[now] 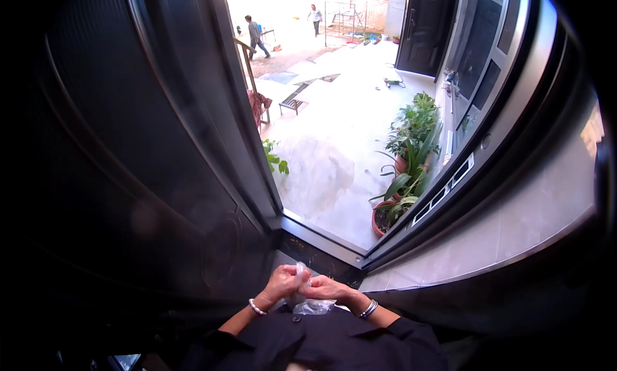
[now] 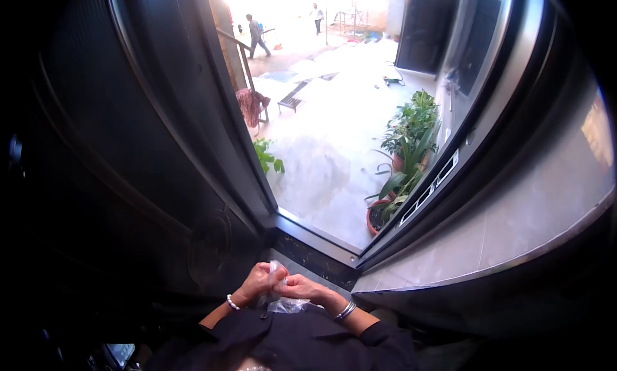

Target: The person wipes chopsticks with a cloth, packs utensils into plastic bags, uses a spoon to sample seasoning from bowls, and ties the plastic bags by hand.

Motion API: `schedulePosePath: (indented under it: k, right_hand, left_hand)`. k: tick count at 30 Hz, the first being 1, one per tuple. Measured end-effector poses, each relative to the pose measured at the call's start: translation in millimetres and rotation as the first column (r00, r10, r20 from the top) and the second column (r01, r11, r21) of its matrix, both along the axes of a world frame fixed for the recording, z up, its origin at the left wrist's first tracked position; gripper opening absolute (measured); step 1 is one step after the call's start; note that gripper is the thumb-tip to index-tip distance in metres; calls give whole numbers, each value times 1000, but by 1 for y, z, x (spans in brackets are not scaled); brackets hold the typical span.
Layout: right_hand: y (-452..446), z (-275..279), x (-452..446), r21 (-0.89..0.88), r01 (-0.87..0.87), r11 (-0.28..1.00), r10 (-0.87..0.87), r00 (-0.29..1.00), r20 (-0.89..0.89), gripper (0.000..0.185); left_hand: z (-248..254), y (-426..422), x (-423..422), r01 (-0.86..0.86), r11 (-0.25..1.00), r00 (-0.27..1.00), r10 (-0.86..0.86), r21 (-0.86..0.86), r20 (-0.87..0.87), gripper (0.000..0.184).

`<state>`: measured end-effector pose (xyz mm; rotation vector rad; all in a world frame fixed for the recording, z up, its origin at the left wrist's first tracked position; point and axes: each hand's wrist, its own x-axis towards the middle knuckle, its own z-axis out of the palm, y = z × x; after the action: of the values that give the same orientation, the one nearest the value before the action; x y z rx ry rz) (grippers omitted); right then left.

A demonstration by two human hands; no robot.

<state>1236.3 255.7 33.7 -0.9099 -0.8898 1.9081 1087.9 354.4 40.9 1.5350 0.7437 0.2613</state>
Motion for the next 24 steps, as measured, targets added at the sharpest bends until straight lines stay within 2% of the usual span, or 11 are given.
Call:
schedulePosePath:
  k: [3, 4, 5, 6, 8, 9, 15, 17, 19, 21, 24]
  right_hand:
    - [10, -23, 2, 18, -60, 998, 58, 995, 76, 15]
    - [17, -21, 7, 207, -167, 964, 138, 979, 148, 12]
    - [20, -23, 3, 312, -201, 929, 59, 910, 410, 10]
    - [18, -36, -4, 464, -145, 874, -77, 901, 427, 12]
    - [20, -20, -6, 107, -5, 994, -9, 992, 129, 19]
    - [25, -15, 3, -183, -63, 981, 99, 976, 196, 20]
    - [25, 19, -3, -22, -44, 999, 42, 995, -87, 32]
    - [28, 21, -11, -151, -1, 989, 11, 998, 66, 28]
    - [28, 5, -19, -232, 180, 956, -185, 983, 3, 26]
    - [24, -20, -15, -78, 248, 966, -231, 956, 181, 25]
    - [23, -8, -13, 19, 237, 971, -232, 931, 283, 25]
  left_hand:
    - [-8, 11, 5, 53, 995, 991, -63, 84, 120, 30]
    - [-7, 9, 11, 36, 997, 951, -12, -70, 310, 31]
    - [-8, 16, 14, 96, 967, 920, 3, -234, 393, 33]
    - [-7, 16, 18, 83, 953, 924, 35, -290, 380, 35]
    - [-20, 31, 17, 177, 930, 903, -24, -322, 430, 35]
    - [-7, 39, 21, 162, 917, 942, -33, -366, 335, 35]
    - [-6, 47, 24, -10, 776, 983, 124, -630, 137, 31]
    - [-9, 44, 18, -10, 742, 969, 174, -670, 178, 29]
    - [-5, 44, 11, 97, 827, 944, 100, -554, 315, 27]
    - [7, 39, -1, 69, 831, 872, 219, -552, 438, 29]
    - [2, 36, -31, 24, 999, 952, -13, -34, 307, 31]
